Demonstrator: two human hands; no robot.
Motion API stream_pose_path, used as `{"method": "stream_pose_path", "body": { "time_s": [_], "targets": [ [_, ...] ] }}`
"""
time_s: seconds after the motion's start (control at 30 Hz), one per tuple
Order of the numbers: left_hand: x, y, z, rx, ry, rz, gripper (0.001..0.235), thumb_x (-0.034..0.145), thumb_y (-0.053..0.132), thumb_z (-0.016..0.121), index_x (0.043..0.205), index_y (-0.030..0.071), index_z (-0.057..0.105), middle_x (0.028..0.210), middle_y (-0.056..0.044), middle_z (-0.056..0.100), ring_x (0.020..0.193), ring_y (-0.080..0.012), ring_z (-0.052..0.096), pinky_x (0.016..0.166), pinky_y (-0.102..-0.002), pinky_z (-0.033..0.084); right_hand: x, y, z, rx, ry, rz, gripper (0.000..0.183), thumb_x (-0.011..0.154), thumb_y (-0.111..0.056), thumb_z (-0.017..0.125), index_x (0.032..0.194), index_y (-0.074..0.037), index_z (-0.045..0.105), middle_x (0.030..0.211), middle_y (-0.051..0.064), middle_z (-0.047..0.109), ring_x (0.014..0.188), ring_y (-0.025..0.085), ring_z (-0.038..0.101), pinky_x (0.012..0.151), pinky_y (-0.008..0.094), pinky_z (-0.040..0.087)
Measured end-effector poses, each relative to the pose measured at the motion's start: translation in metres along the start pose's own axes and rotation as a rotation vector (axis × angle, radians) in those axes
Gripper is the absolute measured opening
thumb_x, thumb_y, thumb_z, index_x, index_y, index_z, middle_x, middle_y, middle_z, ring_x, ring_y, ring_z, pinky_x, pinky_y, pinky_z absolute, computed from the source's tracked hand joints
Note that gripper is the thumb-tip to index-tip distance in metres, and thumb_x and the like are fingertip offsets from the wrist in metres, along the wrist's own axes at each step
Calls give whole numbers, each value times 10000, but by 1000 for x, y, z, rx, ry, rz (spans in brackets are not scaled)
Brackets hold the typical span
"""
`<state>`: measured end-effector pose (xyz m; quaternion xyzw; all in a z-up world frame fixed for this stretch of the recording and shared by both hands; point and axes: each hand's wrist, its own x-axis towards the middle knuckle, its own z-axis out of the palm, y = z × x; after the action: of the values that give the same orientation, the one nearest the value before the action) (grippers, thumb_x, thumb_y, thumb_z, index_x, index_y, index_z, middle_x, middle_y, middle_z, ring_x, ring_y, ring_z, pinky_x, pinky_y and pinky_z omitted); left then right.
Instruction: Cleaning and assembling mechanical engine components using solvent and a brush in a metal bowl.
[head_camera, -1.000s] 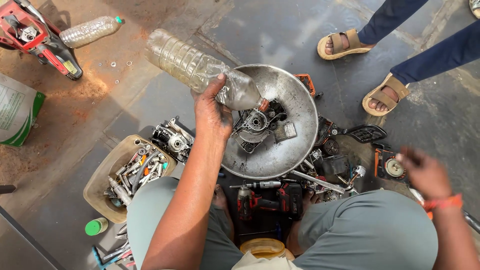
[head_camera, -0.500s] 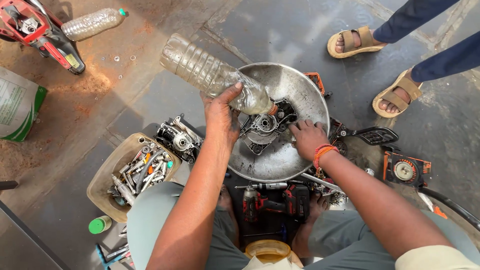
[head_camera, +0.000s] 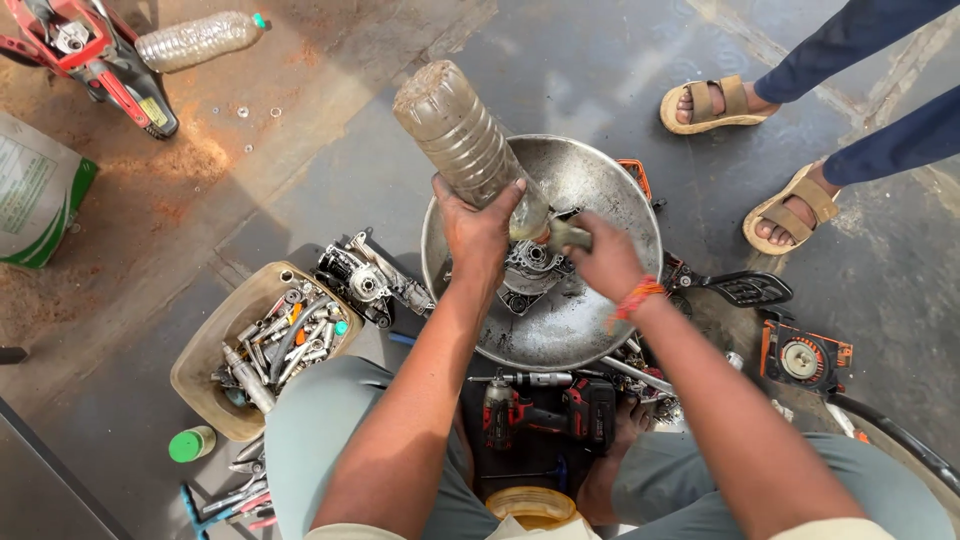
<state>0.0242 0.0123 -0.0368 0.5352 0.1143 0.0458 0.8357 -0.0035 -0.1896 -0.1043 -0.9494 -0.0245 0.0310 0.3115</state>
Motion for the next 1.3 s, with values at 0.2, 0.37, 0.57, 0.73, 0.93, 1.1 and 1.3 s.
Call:
{"method": "stream_pose_path", "body": {
  "time_s": [0.2,0.37,0.57,0.73,0.93,1.1,1.3],
  "targets": [
    [-2,7,-6,269,96,96,679,767,119,853,1299,53,436,1204,-147,695,1111,-258,701,976,-391,544,21,-13,38,95,105,-4,413,737,-166,803,1133,-95,712,1089,168,742,985,371,718,893,444,555],
    [0,18,-4,351,96,110,647,749,134,858,1256,39,467,1149,-160,734,1067,-267,738,950,-396,564,40,-32,17,-384,-111,-48,258,781,-183,758,1033,-141,796,1085,173,738,971,370,707,915,469,546],
    [2,9,-6,352,130,187,622,761,141,865,1237,27,482,1148,-175,743,1095,-307,742,974,-412,545,35,-38,10,-377,-125,-88,319,721,-98,708,1033,-125,769,1045,140,743,984,369,695,873,486,549],
    [3,8,-7,419,161,169,663,748,154,881,1253,32,468,1136,-182,739,1091,-316,727,972,-422,525,30,-35,7,-280,-144,-95,331,765,-110,699,1087,-154,758,1011,153,739,963,366,698,864,485,546],
    [3,15,-4,387,143,148,696,753,176,873,1284,41,444,1161,-184,726,1107,-320,728,993,-428,538,32,-31,9,-166,-223,-83,355,715,-135,753,1069,-136,762,973,146,760,931,343,722,861,461,554],
    [1,20,-4,466,124,120,713,758,171,879,1299,47,431,1173,-195,712,1134,-321,706,1018,-445,519,28,-19,12,17,-193,3,383,772,-240,803,1128,-124,722,956,144,757,894,307,736,849,420,562],
    [0,19,1,485,91,66,681,739,173,881,1262,43,465,1166,-179,732,1106,-304,735,993,-412,560,23,-7,9,-95,-116,-209,311,771,-182,800,1069,-110,752,962,101,763,880,295,733,830,428,571]
  ]
}}
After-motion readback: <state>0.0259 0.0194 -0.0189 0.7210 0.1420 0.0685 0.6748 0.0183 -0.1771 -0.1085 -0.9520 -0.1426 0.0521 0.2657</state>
